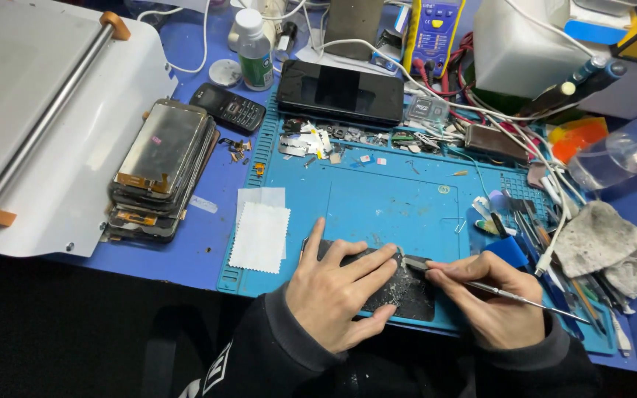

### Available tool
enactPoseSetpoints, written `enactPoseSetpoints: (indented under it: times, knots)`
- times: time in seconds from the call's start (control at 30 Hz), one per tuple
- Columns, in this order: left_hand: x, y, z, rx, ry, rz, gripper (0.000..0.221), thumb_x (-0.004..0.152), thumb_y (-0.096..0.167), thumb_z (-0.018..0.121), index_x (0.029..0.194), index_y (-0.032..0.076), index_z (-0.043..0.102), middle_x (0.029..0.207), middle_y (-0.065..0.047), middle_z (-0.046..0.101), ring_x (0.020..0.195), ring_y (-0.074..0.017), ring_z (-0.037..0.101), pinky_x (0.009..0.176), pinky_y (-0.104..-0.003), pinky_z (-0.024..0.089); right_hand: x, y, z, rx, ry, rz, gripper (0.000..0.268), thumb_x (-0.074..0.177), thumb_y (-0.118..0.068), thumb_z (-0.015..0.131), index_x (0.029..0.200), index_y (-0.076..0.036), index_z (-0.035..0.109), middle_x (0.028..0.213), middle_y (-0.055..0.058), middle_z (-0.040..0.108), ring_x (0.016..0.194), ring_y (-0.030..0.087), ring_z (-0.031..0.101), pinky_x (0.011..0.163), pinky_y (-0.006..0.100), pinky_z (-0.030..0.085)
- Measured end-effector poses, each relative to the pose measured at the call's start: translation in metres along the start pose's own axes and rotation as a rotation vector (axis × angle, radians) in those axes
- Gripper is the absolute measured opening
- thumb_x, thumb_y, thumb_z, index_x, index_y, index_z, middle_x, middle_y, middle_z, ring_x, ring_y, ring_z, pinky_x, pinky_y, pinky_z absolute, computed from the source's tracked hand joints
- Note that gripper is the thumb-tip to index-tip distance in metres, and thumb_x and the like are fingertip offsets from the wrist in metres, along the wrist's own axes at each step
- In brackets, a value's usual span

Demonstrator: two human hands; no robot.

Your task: Scraping and cleaning the surface of a detached smartphone screen using a metal tool.

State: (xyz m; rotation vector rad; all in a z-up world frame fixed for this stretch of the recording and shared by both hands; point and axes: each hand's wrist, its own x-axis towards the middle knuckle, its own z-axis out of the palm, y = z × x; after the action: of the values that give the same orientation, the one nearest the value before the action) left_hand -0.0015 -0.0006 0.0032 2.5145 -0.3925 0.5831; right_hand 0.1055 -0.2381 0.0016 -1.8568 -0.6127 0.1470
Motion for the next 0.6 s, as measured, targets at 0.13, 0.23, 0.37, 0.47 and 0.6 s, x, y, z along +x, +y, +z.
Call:
enactPoseSetpoints:
  times: [0.13,0.23,0.37,0.47,0.6]
  knots:
    - [0.000,0.000,0.000,0.011,0.006,0.003,0.053,0.084,0.040,0.074,0.125,0.008,0.069,0.141,-0.003,0.064,0.120,-0.0269,0.058,0.115,-0.077,0.023,-0.003,0.004,-0.003,-0.001,0.014,0.023,0.013,0.082,0.005,0.077,0.081,0.004,0.064,0.092,0.017,0.079,0.093,0.021,0.078,0.083,0.030,0.063]
    - [0.001,0.000,0.000,0.004,0.001,-0.005,0.052,0.085,0.040,0.074,0.126,0.009,0.069,0.141,-0.003,0.064,0.118,-0.0267,0.058,0.114,-0.077,0.023,-0.003,0.007,-0.003,0.031,0.029,0.047,0.013,0.084,0.006,0.076,0.081,0.004,0.064,0.093,0.018,0.078,0.091,0.022,0.077,0.084,0.031,0.062]
    - [0.002,0.000,-0.001,0.001,-0.009,-0.001,0.053,0.084,0.039,0.074,0.126,0.008,0.069,0.142,-0.004,0.063,0.119,-0.0269,0.058,0.114,-0.076,0.023,0.001,-0.004,0.000,-0.022,0.011,0.004,0.013,0.082,0.006,0.077,0.082,0.004,0.064,0.091,0.017,0.078,0.093,0.022,0.079,0.083,0.030,0.063]
    - [0.002,0.000,-0.002,0.000,-0.008,-0.010,0.053,0.085,0.039,0.074,0.127,0.008,0.068,0.142,-0.003,0.063,0.119,-0.0263,0.058,0.116,-0.076,0.024,-0.001,-0.002,-0.002,-0.018,0.032,0.011,0.014,0.084,0.006,0.077,0.083,0.004,0.063,0.094,0.018,0.077,0.093,0.021,0.077,0.084,0.030,0.062]
    - [0.000,0.000,-0.002,0.036,-0.009,-0.007,0.052,0.085,0.040,0.074,0.128,0.009,0.068,0.143,-0.002,0.063,0.120,-0.0256,0.058,0.117,-0.076,0.024,-0.003,-0.011,0.003,-0.079,0.038,-0.014,0.018,0.089,0.007,0.077,0.085,0.004,0.060,0.097,0.020,0.075,0.096,0.022,0.076,0.086,0.030,0.061]
